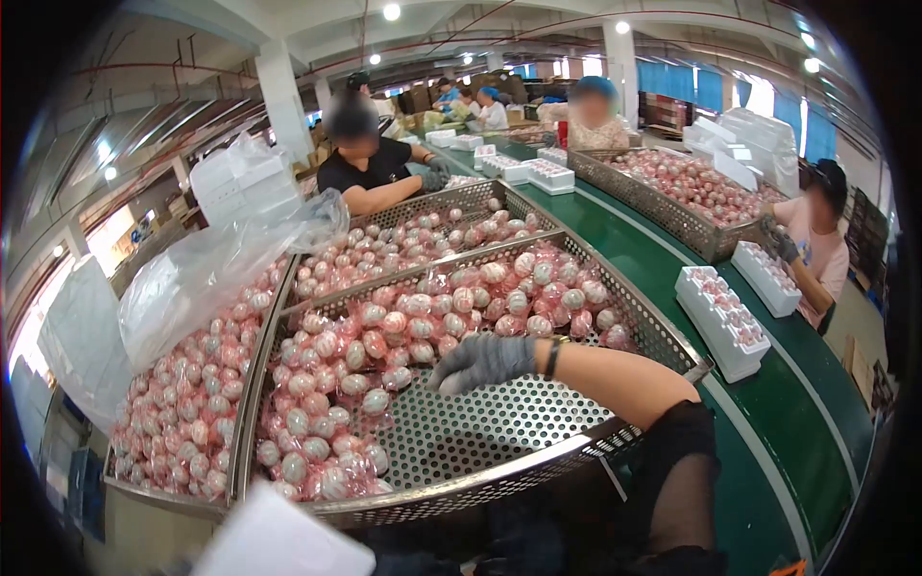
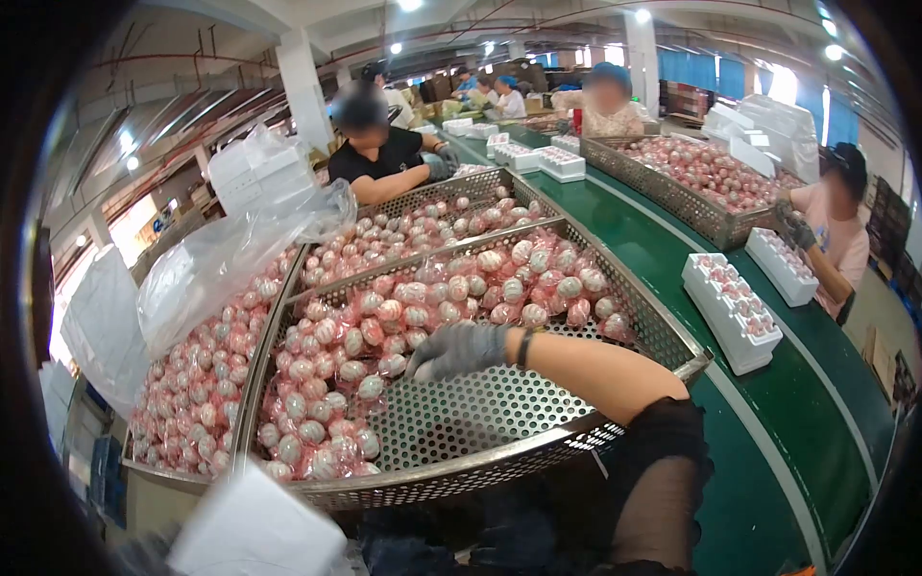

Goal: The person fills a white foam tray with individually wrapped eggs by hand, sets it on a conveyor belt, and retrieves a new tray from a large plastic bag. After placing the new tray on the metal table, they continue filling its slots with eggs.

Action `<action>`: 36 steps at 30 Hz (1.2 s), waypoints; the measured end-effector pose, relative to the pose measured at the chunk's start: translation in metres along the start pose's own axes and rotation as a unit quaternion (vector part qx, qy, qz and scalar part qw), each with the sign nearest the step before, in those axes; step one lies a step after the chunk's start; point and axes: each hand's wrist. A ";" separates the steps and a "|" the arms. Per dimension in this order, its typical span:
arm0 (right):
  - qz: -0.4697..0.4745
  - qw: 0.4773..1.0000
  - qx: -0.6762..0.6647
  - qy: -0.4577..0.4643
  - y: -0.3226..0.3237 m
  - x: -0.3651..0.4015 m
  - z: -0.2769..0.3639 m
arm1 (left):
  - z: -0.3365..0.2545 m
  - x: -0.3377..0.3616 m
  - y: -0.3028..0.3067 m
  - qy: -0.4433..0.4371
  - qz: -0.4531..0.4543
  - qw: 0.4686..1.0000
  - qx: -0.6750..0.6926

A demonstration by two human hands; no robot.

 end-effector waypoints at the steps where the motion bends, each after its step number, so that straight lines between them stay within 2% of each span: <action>1: -0.028 0.998 -0.047 -0.018 0.011 0.008 -0.010 | -0.024 0.004 0.031 -0.045 -0.064 0.997 -0.019; 2: -0.077 0.993 -0.086 -0.009 0.021 0.015 -0.027 | -0.046 0.010 0.060 -0.089 -0.133 0.986 -0.048; 3: -0.104 0.980 -0.150 0.082 0.030 0.022 -0.037 | -0.067 0.010 0.084 -0.128 -0.192 0.970 -0.081; 4: -0.175 0.966 -0.170 0.080 0.036 0.025 -0.056 | -0.087 0.006 0.104 -0.160 -0.242 0.950 -0.114; 5: -0.228 0.958 -0.172 0.022 0.044 0.034 -0.049 | -0.104 -0.005 0.121 -0.188 -0.274 0.932 -0.144; 6: -0.255 0.953 -0.161 -0.002 0.055 0.038 -0.067 | -0.121 -0.023 0.136 -0.214 -0.286 0.921 -0.159; 7: -0.302 0.940 -0.127 0.100 0.060 0.041 -0.083 | -0.133 -0.047 0.146 -0.234 -0.279 0.919 -0.153; 8: -0.332 0.905 -0.265 0.027 0.060 0.055 -0.066 | -0.142 -0.089 0.154 -0.307 -0.264 0.903 -0.141; 10: -0.397 0.872 -0.287 0.010 0.076 0.055 -0.101 | -0.180 -0.143 0.155 -0.308 -0.121 0.944 0.011; 12: -0.391 0.883 -0.259 0.010 0.089 0.056 -0.139 | -0.206 -0.192 0.141 -0.301 0.004 0.948 0.102; 14: -0.362 0.908 -0.212 -0.004 0.090 0.059 -0.143 | -0.213 -0.250 0.120 -0.291 0.198 0.901 0.253; 16: -0.301 0.940 -0.159 -0.031 0.081 0.069 -0.120 | -0.219 -0.292 0.095 -0.337 0.149 0.922 0.123; 17: -0.261 0.953 -0.140 -0.063 0.080 0.071 -0.116 | -0.216 -0.311 0.086 -0.393 0.097 0.911 0.074; 19: -0.171 0.971 -0.074 -0.151 0.078 0.071 -0.109 | -0.198 -0.317 0.079 -0.342 0.068 0.922 0.167; 20: -0.105 0.969 0.050 -0.216 0.078 0.067 -0.111 | -0.189 -0.316 0.076 -0.314 0.055 0.924 0.213; 21: -0.093 0.984 0.115 -0.100 0.078 0.071 -0.131 | -0.172 -0.319 0.070 -0.314 0.058 0.904 0.285; 22: -0.090 0.978 0.044 -0.183 0.075 0.068 -0.118 | -0.175 -0.305 0.073 -0.332 0.011 0.922 0.197; 23: -0.095 0.959 -0.023 -0.266 0.072 0.065 -0.106 | -0.152 -0.312 0.077 -0.358 -0.039 0.933 0.002; 24: -0.085 0.948 -0.023 -0.305 0.069 0.062 -0.094 | -0.130 -0.317 0.079 -0.372 -0.089 0.904 -0.193; 26: -0.069 0.922 -0.018 -0.381 0.064 0.057 -0.086 | -0.142 -0.301 0.068 -0.225 -0.010 0.974 -0.027; 27: -0.052 0.924 -0.033 -0.378 0.064 0.056 -0.097 | -0.146 -0.297 0.064 -0.148 0.030 0.987 0.056; 30: -0.044 0.926 -0.021 -0.374 0.058 0.051 -0.075 | -0.130 -0.320 0.055 -0.208 0.047 0.976 -0.040; 31: -0.062 0.938 -0.049 -0.338 0.056 0.052 -0.067 | -0.131 -0.317 0.058 -0.176 0.042 0.983 -0.030; 34: -0.096 0.935 -0.009 -0.341 0.063 0.055 -0.060 | -0.144 -0.298 0.054 -0.194 0.025 0.965 0.174; 36: -0.166 0.957 -0.019 -0.238 0.073 0.072 -0.089 | -0.147 -0.301 0.047 -0.192 0.038 0.925 0.326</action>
Point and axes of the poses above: each hand's wrist, its own x-axis away from the middle knuckle, its own y-axis out of the back of the hand, z = x × y, and after that the axes turned 2 degrees about y, right-handed
